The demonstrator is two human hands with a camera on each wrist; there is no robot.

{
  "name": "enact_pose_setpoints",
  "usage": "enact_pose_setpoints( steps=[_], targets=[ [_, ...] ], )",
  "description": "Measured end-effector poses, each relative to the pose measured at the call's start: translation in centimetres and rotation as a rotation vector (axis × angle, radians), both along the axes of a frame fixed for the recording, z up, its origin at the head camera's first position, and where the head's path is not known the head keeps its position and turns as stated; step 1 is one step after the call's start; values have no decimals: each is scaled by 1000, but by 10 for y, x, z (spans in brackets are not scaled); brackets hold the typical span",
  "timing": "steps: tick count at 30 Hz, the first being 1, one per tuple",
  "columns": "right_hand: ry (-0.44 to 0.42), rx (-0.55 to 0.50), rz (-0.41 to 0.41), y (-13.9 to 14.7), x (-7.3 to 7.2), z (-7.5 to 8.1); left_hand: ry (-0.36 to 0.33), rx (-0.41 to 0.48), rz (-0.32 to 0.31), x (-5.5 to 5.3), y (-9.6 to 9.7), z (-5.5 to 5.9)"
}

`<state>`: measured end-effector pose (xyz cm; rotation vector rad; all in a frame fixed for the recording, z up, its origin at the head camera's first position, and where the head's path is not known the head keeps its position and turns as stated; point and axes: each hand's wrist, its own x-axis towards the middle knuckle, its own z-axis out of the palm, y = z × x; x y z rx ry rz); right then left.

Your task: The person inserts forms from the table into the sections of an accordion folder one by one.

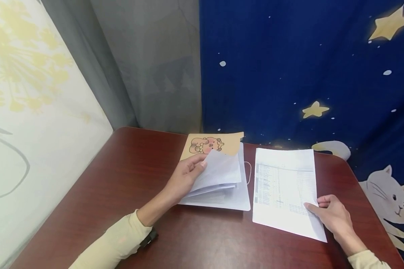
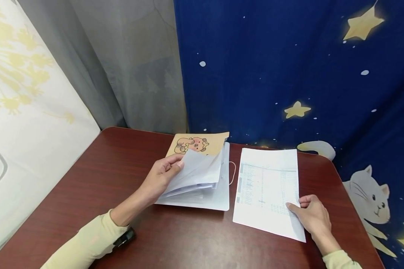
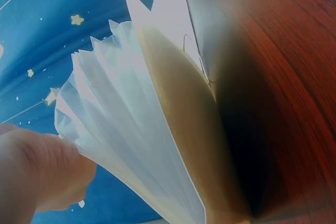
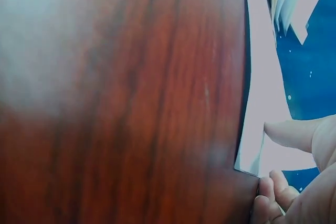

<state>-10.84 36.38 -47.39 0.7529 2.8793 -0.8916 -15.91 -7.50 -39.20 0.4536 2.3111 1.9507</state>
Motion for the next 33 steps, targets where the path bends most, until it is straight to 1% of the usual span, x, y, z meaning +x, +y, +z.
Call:
enact_pose_setpoints(
  steps=[6,9,13,17,21,24,31,33],
  targets=[
    [-21,-10,17,1,-3,3,-8,-4,1,-1,-1,0],
    [-16,2,19,1,-3,3,-10,0,-4,-1,-1,0],
    [11,44,23,2,-3,2,-7,2,-8,-1,-1,1],
    [31,65,17,2,-2,-1,-6,2,-5,-1,-1,2],
    [42,46,-4,4,-1,-2,-9,-4,2,0,-1,1],
    [57,34,-5,4,-2,-2,-7,-2,3,-1,-1,1],
    [104,38,45,4,-2,-1,-3,7,-11,-2,-2,2],
    [117,30,49,3,-2,0,-4,11,-14,-3,-2,2]
  ],
)
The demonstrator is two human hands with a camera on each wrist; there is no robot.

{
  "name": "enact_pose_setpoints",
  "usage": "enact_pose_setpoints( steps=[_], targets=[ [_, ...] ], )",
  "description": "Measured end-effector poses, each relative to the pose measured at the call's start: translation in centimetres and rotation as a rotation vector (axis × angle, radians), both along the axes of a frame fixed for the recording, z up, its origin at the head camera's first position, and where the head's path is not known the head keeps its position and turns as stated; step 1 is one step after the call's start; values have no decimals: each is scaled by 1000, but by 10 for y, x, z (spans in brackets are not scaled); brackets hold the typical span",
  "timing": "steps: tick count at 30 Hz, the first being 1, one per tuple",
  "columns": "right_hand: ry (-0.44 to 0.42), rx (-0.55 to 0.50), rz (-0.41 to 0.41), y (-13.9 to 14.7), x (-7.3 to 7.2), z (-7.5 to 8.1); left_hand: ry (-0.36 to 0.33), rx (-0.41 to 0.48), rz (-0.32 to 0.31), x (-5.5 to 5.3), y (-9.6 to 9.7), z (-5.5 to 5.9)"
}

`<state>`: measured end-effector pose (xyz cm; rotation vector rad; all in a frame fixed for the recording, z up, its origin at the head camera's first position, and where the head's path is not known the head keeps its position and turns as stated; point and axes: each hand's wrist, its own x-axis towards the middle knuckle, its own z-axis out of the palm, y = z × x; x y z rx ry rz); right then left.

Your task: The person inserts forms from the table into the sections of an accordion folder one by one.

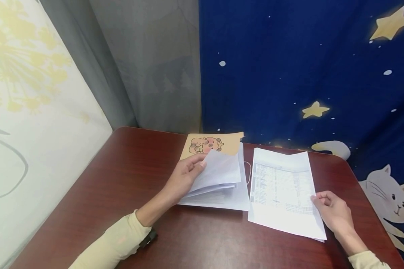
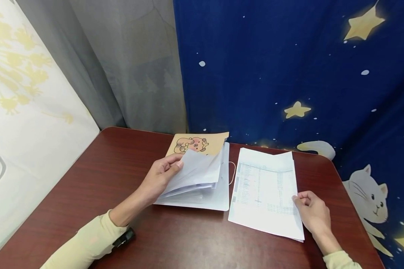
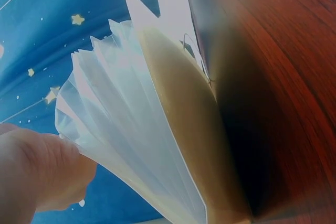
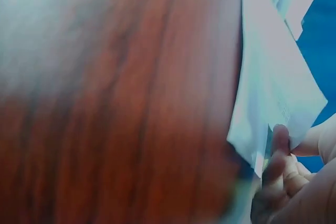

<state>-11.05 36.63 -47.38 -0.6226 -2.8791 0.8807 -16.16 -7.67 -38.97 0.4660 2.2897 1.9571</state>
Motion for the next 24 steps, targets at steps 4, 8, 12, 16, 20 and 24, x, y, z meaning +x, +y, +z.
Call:
enact_pose_setpoints(
  steps=[4,8,12,16,20,24],
  targets=[
    [33,-122,-1,-1,-1,2,5,-9,7,0,1,-1],
    [45,-436,-5,0,-1,7,13,-15,12,1,1,-1],
    [46,-736,-17,3,0,15,13,-13,15,2,2,0],
    [48,-891,-10,6,1,19,12,-7,16,3,2,-1],
    [62,-995,14,9,0,23,14,-5,12,3,2,-2],
    [96,-1102,44,12,0,29,36,-18,15,3,2,-2]
  ],
)
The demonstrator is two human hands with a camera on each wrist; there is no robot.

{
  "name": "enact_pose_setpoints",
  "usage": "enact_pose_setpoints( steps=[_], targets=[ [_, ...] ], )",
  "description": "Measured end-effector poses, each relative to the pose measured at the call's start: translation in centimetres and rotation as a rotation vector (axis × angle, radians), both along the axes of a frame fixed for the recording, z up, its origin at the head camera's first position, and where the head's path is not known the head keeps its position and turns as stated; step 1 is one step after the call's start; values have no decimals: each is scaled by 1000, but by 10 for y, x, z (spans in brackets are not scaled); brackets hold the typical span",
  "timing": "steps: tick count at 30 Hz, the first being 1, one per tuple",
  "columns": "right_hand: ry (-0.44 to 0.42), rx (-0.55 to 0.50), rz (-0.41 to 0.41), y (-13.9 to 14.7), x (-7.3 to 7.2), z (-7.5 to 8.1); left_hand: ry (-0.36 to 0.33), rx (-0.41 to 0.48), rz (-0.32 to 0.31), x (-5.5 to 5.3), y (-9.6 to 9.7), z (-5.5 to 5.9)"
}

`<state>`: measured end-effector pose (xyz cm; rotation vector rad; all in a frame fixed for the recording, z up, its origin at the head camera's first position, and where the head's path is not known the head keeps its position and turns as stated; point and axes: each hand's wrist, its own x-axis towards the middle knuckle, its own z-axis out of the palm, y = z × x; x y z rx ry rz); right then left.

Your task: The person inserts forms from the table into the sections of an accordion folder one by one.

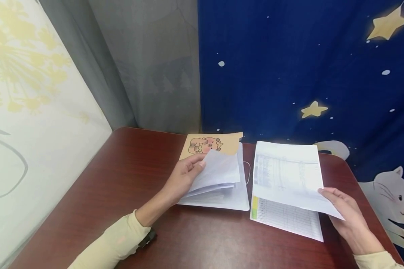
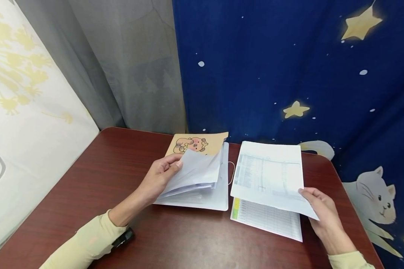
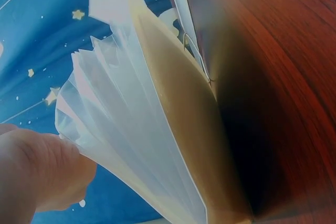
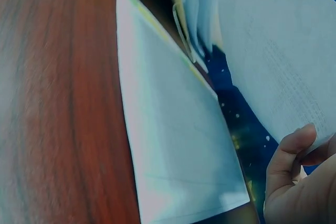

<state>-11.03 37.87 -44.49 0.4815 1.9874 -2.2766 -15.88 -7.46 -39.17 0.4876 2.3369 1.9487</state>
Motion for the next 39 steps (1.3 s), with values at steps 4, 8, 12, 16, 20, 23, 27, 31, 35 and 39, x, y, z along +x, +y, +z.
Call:
enact_pose_setpoints(
  steps=[4,8,12,16,20,23,27,31,35,39],
  targets=[
    [63,-78,8,-2,-1,4,12,-12,6,0,1,0],
    [115,-78,7,-9,-5,8,4,-12,10,0,2,-1],
    [139,-86,6,-16,-9,14,-17,-17,9,1,2,-1],
    [172,-141,2,-24,-10,18,-25,-21,11,0,2,-2],
    [193,-175,-10,-31,-10,21,-26,-18,14,-1,1,-2],
    [191,-176,-17,-37,-9,23,-34,-11,12,-2,1,-1],
    [185,-160,-27,-46,-7,24,-33,-4,5,-2,2,-1],
    [149,-112,-61,-56,-4,25,-34,10,-2,-1,2,-1],
    [103,-58,-74,-66,-1,24,-24,12,-5,0,1,-1],
    [83,-25,-70,-74,0,23,-21,12,-8,0,2,-1]
  ],
)
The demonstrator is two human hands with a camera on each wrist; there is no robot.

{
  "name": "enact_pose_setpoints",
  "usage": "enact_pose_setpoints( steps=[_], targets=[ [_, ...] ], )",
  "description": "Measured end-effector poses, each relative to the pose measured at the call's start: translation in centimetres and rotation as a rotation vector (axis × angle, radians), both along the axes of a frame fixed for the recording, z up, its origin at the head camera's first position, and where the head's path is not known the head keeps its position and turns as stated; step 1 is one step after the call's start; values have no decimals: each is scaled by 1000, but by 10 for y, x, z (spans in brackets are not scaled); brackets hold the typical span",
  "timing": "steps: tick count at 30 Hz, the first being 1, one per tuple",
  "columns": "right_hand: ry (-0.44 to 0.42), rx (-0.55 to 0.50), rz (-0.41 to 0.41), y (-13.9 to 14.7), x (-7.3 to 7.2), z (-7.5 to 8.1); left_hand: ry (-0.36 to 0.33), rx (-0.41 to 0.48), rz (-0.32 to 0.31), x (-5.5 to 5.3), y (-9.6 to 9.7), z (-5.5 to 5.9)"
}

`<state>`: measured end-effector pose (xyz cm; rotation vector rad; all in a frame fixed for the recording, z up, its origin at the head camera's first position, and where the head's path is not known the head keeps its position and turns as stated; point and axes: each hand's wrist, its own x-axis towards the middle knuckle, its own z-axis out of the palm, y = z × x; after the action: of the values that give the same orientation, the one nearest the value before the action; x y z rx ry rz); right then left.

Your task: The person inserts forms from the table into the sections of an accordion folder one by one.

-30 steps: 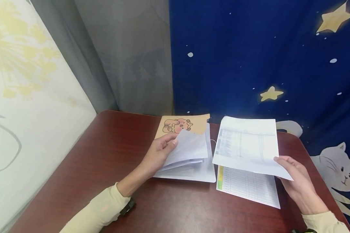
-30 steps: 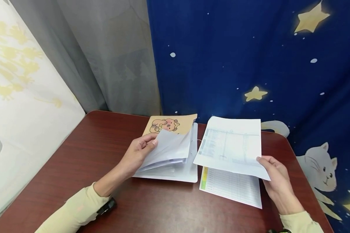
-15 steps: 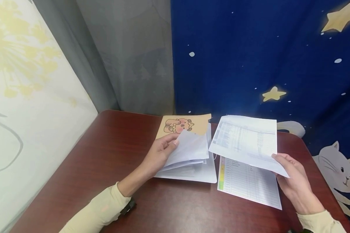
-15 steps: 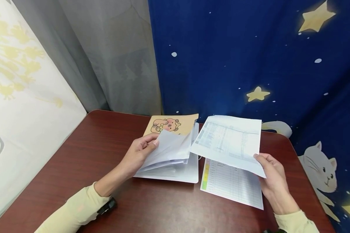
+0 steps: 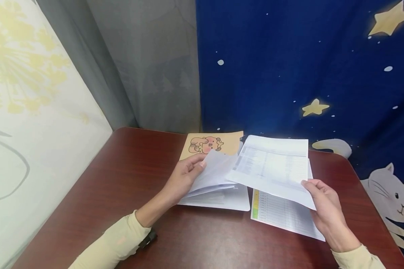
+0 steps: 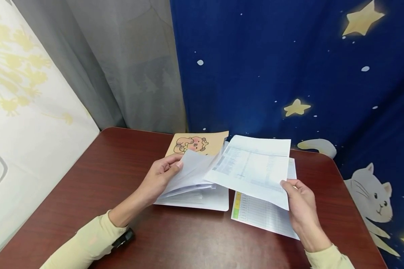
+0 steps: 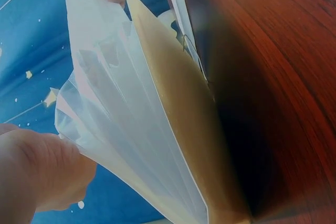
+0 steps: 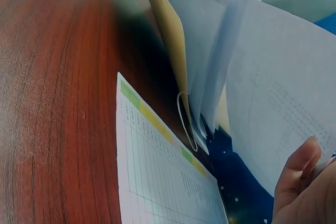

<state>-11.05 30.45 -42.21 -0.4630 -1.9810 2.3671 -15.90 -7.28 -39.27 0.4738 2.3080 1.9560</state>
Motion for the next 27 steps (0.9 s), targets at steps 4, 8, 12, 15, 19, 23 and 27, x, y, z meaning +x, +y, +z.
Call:
enact_pose_setpoints(
  steps=[4,8,12,15,19,23,27],
  targets=[
    [-15,23,6,-6,-1,0,-10,11,-2,-1,0,0],
    [-33,42,12,-13,-2,-1,-16,0,6,0,-1,0],
    [-50,52,12,-22,-2,-4,-11,-10,7,0,-1,-1],
    [-59,57,14,-26,-3,-5,3,-25,9,0,-1,-2],
    [-56,63,12,-31,-6,-4,16,-49,24,1,-1,-2],
    [-52,63,4,-35,-9,-3,18,-54,27,1,-1,-2],
    [-60,86,3,-39,-12,-2,22,-50,24,1,-1,-2]
  ],
)
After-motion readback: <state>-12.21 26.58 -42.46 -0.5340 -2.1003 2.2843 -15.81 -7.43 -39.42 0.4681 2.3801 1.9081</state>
